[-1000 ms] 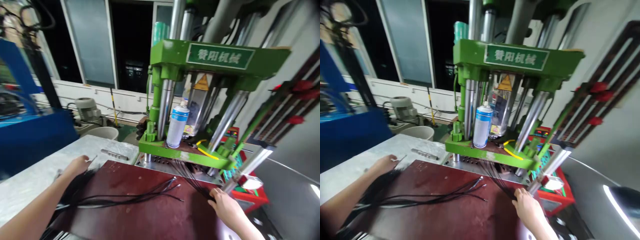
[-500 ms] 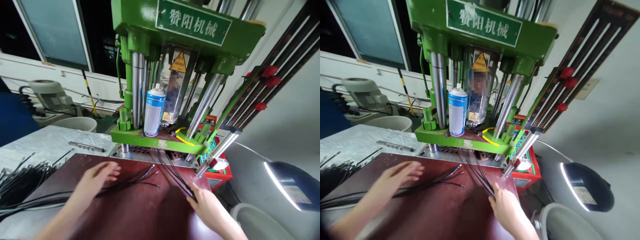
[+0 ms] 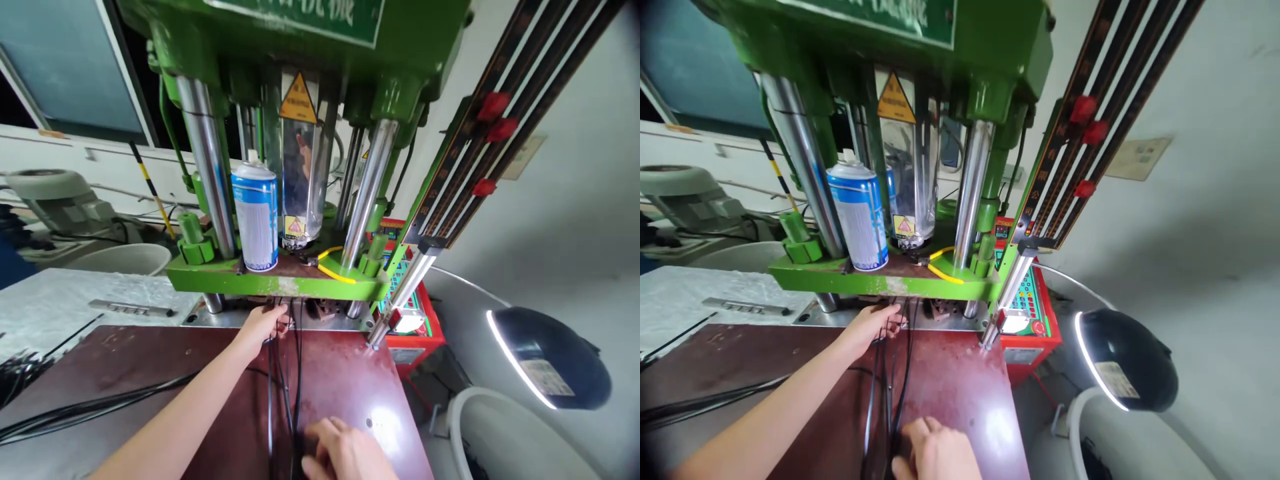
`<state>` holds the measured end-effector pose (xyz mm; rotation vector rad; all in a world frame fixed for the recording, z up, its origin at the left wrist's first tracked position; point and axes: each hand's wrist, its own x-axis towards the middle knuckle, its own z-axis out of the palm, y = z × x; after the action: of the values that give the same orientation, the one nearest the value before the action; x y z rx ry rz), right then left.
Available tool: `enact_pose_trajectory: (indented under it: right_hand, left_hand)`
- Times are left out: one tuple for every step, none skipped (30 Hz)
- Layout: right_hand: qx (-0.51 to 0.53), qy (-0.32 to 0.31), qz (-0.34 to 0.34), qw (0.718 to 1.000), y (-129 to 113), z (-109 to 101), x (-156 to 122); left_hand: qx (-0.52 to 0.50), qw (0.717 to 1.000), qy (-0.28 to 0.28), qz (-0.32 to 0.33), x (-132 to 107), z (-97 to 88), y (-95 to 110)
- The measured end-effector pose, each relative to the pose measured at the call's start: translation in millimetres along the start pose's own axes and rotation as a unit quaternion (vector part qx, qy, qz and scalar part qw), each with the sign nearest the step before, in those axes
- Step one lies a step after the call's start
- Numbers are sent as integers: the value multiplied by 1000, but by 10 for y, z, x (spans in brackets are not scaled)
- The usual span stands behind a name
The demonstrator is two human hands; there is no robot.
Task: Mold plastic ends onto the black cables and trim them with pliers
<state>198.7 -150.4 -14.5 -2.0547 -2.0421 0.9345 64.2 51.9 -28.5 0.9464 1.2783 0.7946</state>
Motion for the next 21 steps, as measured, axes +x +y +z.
enact_pose_trajectory:
  right_hand:
    - [11,25,-6,1000,6,-60,31]
    - [21,52,-10,998,10,-110,75]
    - [27,76,-13,997,13,-148,130]
    - [32,92,-15,995,12,-173,192]
    - [35,103,-18,994,7,-185,257]
    - [37,109,-23,993,0,-186,321]
    - [40,113,-31,992,-9,-179,378]
    - [43,115,-40,992,-19,-170,425]
    - [46,117,-48,991,-30,-161,459]
    - [50,118,-57,990,-39,-157,479]
    - [53,119,-66,989,-46,-162,487]
    - [56,119,-73,989,-52,-179,487]
    - [58,121,-79,988,-55,-209,486]
    - [59,127,-83,987,-56,-252,490]
    - [60,137,-86,985,-55,-305,507]
    - [58,153,-85,983,-52,-368,542]
    - [53,173,-82,980,-49,-435,602]
    - [44,196,-77,977,-44,-505,688]
    - [31,220,-71,972,-41,-576,802]
    - [16,242,-64,968,-38,-644,942]
    - [2,261,-56,964,-39,-709,1103]
  left_hand:
    - [-9,1000,-2,-3,-11,-21,-1]
    - [-21,1000,-1,-1,-19,-38,1]
    - [-35,999,2,4,-20,-48,6]
    - [-51,999,7,10,-14,-50,14]
    - [-67,998,11,15,1,-44,25]
    - [-83,996,14,18,24,-29,37]
    - [-97,995,14,18,52,-9,51]
    - [-110,994,11,14,83,16,66]
    - [-121,993,3,5,114,42,79]
    - [-131,991,-9,-6,143,68,89]
    - [-138,990,-26,-19,166,92,96]
    - [-144,988,-44,-33,183,111,98]
    - [-147,986,-62,-46,195,126,94]
    - [-150,984,-78,-58,201,135,84]
    - [-152,982,-92,-66,203,139,69]
    - [-155,980,-103,-71,203,139,50]
    - [-160,978,-113,-73,202,136,27]
    - [-165,976,-122,-71,201,133,3]
    - [-172,974,-130,-67,201,129,-22]
    - [-179,973,-135,-61,201,126,-48]
    - [-185,971,-138,-55,202,123,-73]
